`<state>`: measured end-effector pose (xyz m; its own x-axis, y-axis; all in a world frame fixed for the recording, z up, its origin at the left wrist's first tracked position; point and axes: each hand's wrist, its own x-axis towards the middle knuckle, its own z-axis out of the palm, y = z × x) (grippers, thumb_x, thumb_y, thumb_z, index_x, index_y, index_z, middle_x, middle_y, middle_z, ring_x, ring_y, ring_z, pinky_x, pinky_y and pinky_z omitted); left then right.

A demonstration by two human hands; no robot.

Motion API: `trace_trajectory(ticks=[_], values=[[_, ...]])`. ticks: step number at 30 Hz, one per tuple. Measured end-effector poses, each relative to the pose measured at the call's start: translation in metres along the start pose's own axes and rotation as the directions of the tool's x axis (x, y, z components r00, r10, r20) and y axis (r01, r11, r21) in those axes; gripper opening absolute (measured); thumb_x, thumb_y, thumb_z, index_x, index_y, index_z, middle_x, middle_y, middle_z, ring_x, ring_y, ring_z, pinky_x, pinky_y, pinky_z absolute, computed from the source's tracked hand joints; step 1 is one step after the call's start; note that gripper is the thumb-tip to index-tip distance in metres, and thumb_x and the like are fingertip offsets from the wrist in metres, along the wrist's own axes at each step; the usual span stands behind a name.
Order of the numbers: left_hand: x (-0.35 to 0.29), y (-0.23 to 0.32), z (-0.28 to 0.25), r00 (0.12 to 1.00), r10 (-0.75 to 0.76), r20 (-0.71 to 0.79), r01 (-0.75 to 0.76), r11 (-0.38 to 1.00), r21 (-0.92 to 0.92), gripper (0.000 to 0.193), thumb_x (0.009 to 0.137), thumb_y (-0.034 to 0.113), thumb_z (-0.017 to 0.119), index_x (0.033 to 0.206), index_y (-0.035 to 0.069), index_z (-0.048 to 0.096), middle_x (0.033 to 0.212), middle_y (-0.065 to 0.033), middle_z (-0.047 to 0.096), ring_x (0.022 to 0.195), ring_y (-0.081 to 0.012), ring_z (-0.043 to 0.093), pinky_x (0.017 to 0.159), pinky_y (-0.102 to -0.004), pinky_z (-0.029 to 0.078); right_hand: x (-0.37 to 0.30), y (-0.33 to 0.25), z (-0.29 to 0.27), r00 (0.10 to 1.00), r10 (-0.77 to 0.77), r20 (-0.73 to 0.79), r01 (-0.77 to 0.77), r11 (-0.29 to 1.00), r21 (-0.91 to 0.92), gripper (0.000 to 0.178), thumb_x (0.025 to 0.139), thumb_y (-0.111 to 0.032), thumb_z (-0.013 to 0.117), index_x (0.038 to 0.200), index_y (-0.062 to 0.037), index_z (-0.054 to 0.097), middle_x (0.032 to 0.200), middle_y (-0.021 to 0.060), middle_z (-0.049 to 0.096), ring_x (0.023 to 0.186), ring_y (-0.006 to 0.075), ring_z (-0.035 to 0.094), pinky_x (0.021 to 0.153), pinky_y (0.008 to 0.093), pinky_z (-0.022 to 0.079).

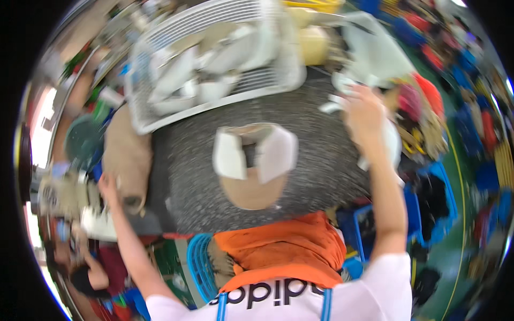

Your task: The person assembles shoe uppers by inserting foam padding strips into collar linings and fitting the assembled linings into the shoe uppers by hand.

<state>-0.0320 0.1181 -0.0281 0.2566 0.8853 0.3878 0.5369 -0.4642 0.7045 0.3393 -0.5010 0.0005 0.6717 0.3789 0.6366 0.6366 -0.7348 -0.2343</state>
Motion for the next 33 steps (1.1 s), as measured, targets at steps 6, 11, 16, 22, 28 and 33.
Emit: trace_trajectory(ticks=[6,11,16,22,28,33], values=[[0.044,0.053,0.038,0.973,0.228,0.042,-0.218,0.961,-0.170,0.042,0.081,0.022,0.069,0.119,0.008,0.059,0.109,-0.0122,0.057,0.103,-0.0235,0.053,0.088,-0.0346,0.042,-0.064,0.041,-0.047,0.934,0.273,0.229,-0.229,0.953,-0.200,0.050,0.081,-0.022,0.067,0.125,-0.0022,0.051,0.113,0.0187,0.055,0.100,0.0364,0.055,0.086,0.0430,0.044],[-0.017,0.075,0.011,0.749,0.640,-0.172,-0.555,0.747,0.366,0.028,0.085,0.016,0.062,0.112,0.010,0.063,0.095,-0.0127,0.057,0.090,-0.0316,0.056,0.079,-0.0390,0.045,-0.064,0.003,0.001,0.973,0.049,0.227,0.040,0.928,-0.370,0.049,0.080,-0.014,0.065,0.123,0.0016,0.050,0.114,0.0178,0.052,0.106,0.0366,0.050,0.089,0.0427,0.043],[-0.093,0.115,0.026,0.841,0.486,0.238,-0.530,0.655,0.538,0.085,0.076,0.045,0.068,0.145,0.014,0.029,0.141,-0.0232,0.037,0.126,-0.0422,0.040,0.105,-0.0581,0.027,-0.058,0.042,0.024,0.953,0.060,0.296,0.104,0.855,-0.507,0.040,0.077,-0.005,0.060,0.115,0.0032,0.053,0.109,0.0174,0.052,0.101,0.0350,0.051,0.088,0.0425,0.044],[-0.016,0.099,0.061,0.916,0.401,0.019,-0.332,0.731,0.596,0.091,0.075,0.055,0.065,0.146,0.014,0.025,0.143,-0.0247,0.032,0.127,-0.0498,0.034,0.103,-0.0592,0.029,-0.050,0.023,0.008,0.965,-0.006,0.262,0.130,0.879,-0.459,0.032,0.081,-0.003,0.055,0.113,0.0038,0.054,0.105,0.0162,0.052,0.102,0.0346,0.050,0.088,0.0418,0.044],[-0.006,0.097,0.064,0.954,0.301,-0.011,-0.228,0.745,0.626,0.090,0.076,0.056,0.064,0.145,0.012,0.026,0.141,-0.0280,0.034,0.127,-0.0475,0.036,0.102,-0.0539,0.033,-0.044,0.028,-0.001,0.938,0.154,0.310,-0.069,0.961,-0.268,0.025,0.091,-0.010,0.050,0.110,0.0033,0.056,0.089,0.0213,0.056,0.089,0.0368,0.055,0.081,0.0430,0.044],[-0.024,0.101,0.041,0.913,0.401,0.076,-0.383,0.775,0.503,0.085,0.076,0.053,0.066,0.143,0.012,0.034,0.141,-0.0274,0.035,0.128,-0.0473,0.035,0.104,-0.0507,0.032,-0.048,0.075,-0.018,0.920,0.157,0.359,-0.241,0.949,0.203,0.035,0.096,-0.022,0.050,0.121,0.0028,0.055,0.094,0.0134,0.065,0.084,0.0265,0.061,0.079,0.0361,0.047]])
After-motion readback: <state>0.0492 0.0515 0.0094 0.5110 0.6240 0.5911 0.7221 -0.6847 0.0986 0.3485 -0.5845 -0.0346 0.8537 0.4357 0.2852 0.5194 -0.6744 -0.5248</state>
